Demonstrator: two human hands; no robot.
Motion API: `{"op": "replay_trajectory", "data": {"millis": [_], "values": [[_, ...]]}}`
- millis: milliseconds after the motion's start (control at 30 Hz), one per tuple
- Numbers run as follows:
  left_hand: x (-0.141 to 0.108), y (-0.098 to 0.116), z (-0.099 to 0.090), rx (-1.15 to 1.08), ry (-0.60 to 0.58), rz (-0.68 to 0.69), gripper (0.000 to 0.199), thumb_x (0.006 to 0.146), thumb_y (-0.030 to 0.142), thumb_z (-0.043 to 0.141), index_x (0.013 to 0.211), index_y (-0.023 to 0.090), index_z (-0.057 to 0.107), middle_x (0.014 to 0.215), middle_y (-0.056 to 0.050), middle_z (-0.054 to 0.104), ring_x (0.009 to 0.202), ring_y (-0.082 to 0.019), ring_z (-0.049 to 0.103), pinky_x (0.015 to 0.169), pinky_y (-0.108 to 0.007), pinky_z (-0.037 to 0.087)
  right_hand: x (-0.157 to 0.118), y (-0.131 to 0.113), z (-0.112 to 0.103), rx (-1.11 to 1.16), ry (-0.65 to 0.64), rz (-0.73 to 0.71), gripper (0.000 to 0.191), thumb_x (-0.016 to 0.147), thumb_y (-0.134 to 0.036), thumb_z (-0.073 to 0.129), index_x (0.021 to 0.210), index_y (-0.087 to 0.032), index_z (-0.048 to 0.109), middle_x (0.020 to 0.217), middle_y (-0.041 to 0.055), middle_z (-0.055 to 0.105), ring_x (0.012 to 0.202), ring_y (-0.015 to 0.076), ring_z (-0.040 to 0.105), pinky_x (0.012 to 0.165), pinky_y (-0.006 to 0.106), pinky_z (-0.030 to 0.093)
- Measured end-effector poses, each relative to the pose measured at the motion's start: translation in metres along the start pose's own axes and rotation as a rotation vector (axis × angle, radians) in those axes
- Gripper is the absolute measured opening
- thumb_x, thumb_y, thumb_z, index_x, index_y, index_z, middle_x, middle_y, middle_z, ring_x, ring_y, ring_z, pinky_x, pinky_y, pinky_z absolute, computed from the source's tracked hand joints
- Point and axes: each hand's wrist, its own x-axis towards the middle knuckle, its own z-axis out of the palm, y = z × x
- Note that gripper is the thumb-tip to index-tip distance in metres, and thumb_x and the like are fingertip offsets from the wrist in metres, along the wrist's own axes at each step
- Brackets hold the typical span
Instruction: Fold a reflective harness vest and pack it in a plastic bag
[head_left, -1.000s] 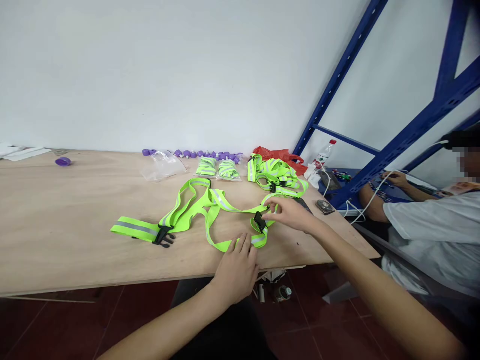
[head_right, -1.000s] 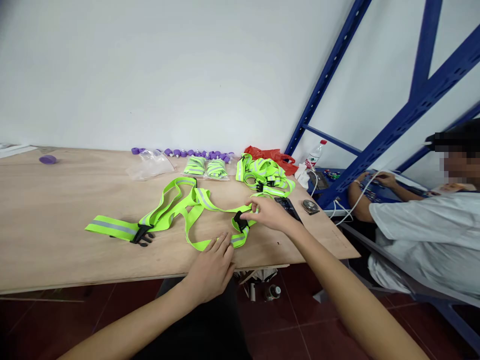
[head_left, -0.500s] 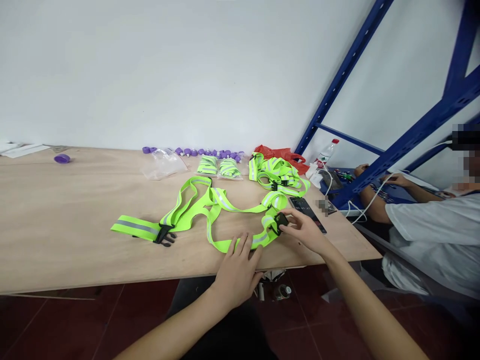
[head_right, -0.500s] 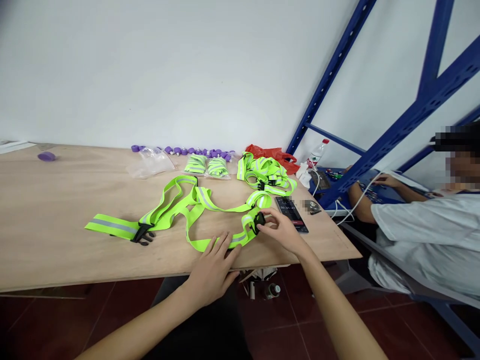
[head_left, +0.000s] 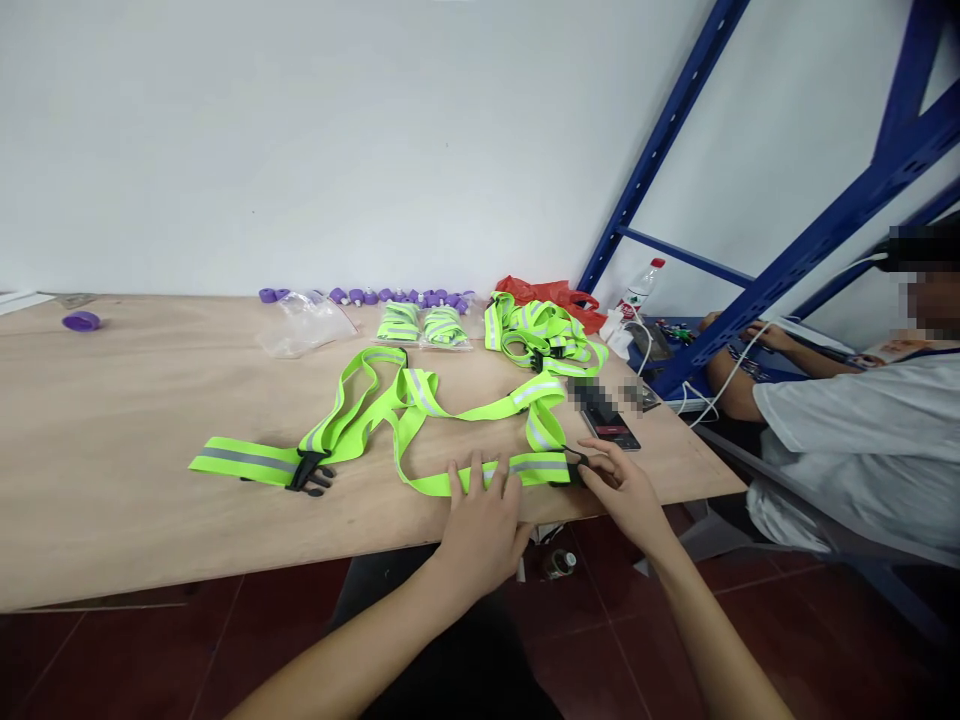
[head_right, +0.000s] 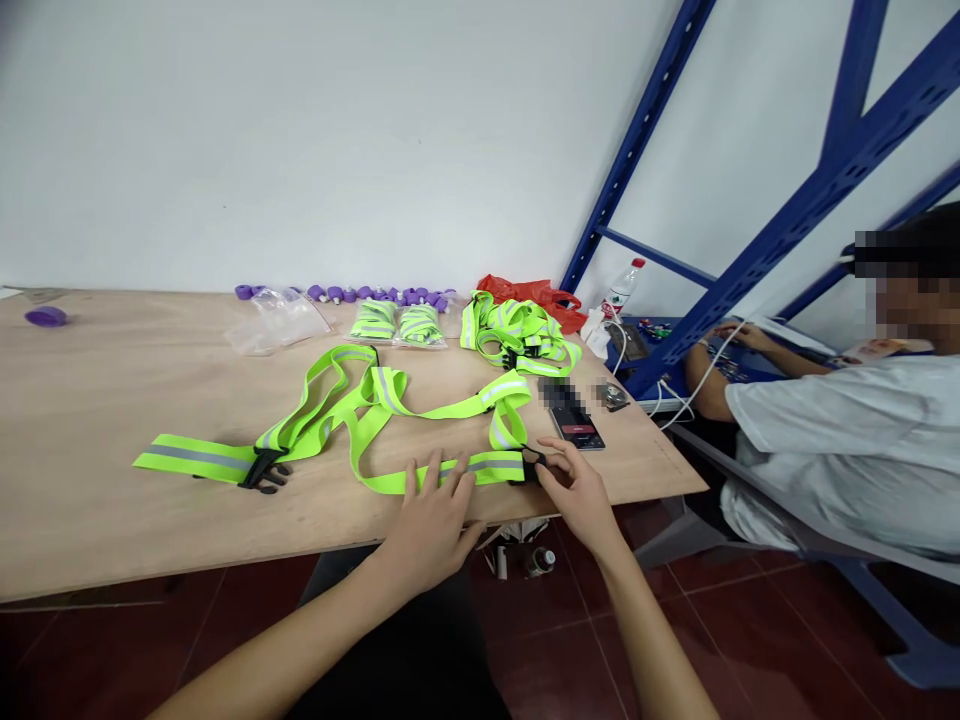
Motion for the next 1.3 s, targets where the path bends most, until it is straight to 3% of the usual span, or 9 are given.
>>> {"op": "replay_trajectory", "data": {"millis": [167,433,633,767,867,933,1100,1200,1300], "values": [[0.009,-0.002,0.008,-0.012,0.059,0.176,0.060,0.102,0.051,0.036,0.155,0.024,0.029,0.162,-0.009,0.033,0.149,-0.037,0.027,0.116,-0.073,0.019,0.003,-0.010,-0.003,-0.030,0.024,-0.039,0.043,0.090,-0.051,0.061,0.121,-0.022,0.057,0.076,0.0013,0.059,0.075,0.0192,0.060,0.072,0.031,0.052],[0.005,-0.007,0.005,0.015,-0.002,0.228,0.055,0.102,0.054,0.035,0.150,0.026,0.040,0.158,-0.006,0.041,0.146,-0.034,0.033,0.115,-0.073,0.021,0.013,-0.015,-0.009,0.189,0.182,-0.060,0.039,0.087,-0.051,0.068,0.110,-0.021,0.058,0.077,0.0006,0.061,0.053,0.0133,0.056,0.052,0.027,0.050],[-0.001,-0.013,-0.001,-0.031,-0.035,0.242,0.054,0.102,0.050,0.041,0.149,0.025,0.040,0.158,-0.008,0.041,0.146,-0.036,0.032,0.116,-0.073,0.019,0.022,-0.015,-0.030,0.263,0.319,-0.015,0.044,0.079,-0.056,0.075,0.100,-0.020,0.061,0.079,0.0008,0.061,0.048,0.0116,0.055,0.050,0.029,0.056],[0.003,-0.005,-0.002,-0.035,-0.011,0.212,0.047,0.100,0.048,0.047,0.139,0.021,0.051,0.151,-0.011,0.049,0.143,-0.038,0.037,0.117,-0.071,0.019,0.025,-0.018,-0.035,0.120,0.177,0.071,0.053,0.076,-0.066,0.073,0.098,-0.017,0.066,0.078,0.0046,0.064,0.055,0.0147,0.059,0.049,0.028,0.055],[0.009,0.002,0.004,-0.074,-0.018,0.211,0.045,0.098,0.044,0.052,0.130,0.012,0.057,0.152,-0.016,0.047,0.144,-0.036,0.038,0.120,-0.057,0.027,0.023,-0.023,-0.027,0.059,0.080,0.107,0.061,0.075,-0.073,0.070,0.098,-0.017,0.069,0.084,0.0087,0.069,0.067,0.0202,0.064,0.053,0.030,0.059],[0.013,0.003,0.009,-0.113,-0.016,0.235,0.047,0.097,0.042,0.054,0.130,0.008,0.055,0.154,-0.020,0.042,0.145,-0.034,0.037,0.121,-0.049,0.030,0.018,-0.027,-0.018,0.094,0.013,0.082,0.060,0.077,-0.072,0.068,0.104,-0.019,0.069,0.098,0.0111,0.072,0.085,0.0253,0.069,0.066,0.035,0.063],[0.014,-0.005,0.009,-0.188,0.030,0.272,0.041,0.097,0.038,0.055,0.130,0.013,0.055,0.149,-0.016,0.050,0.142,-0.029,0.043,0.121,-0.046,0.031,0.006,-0.038,-0.003,0.003,-0.242,-0.063,0.047,0.084,-0.055,0.072,0.120,-0.024,0.070,0.125,0.0120,0.067,0.117,0.0299,0.063,0.105,0.048,0.050],[0.012,-0.011,-0.001,-0.219,0.059,0.277,0.031,0.100,0.032,0.050,0.126,0.017,0.058,0.138,-0.012,0.060,0.135,-0.026,0.050,0.120,-0.048,0.033,0.004,-0.042,-0.003,-0.135,-0.354,-0.140,0.039,0.087,-0.044,0.069,0.121,-0.026,0.072,0.138,0.0110,0.059,0.131,0.0314,0.053,0.114,0.051,0.039],[0.012,-0.015,-0.008,-0.219,0.078,0.258,0.028,0.098,0.027,0.051,0.123,0.018,0.059,0.133,-0.011,0.062,0.131,-0.027,0.053,0.118,-0.050,0.035,0.005,-0.044,-0.007,-0.214,-0.481,-0.146,0.045,0.088,-0.032,0.063,0.133,-0.030,0.065,0.153,0.0081,0.043,0.142,0.0309,0.040,0.119,0.051,0.032]]}}
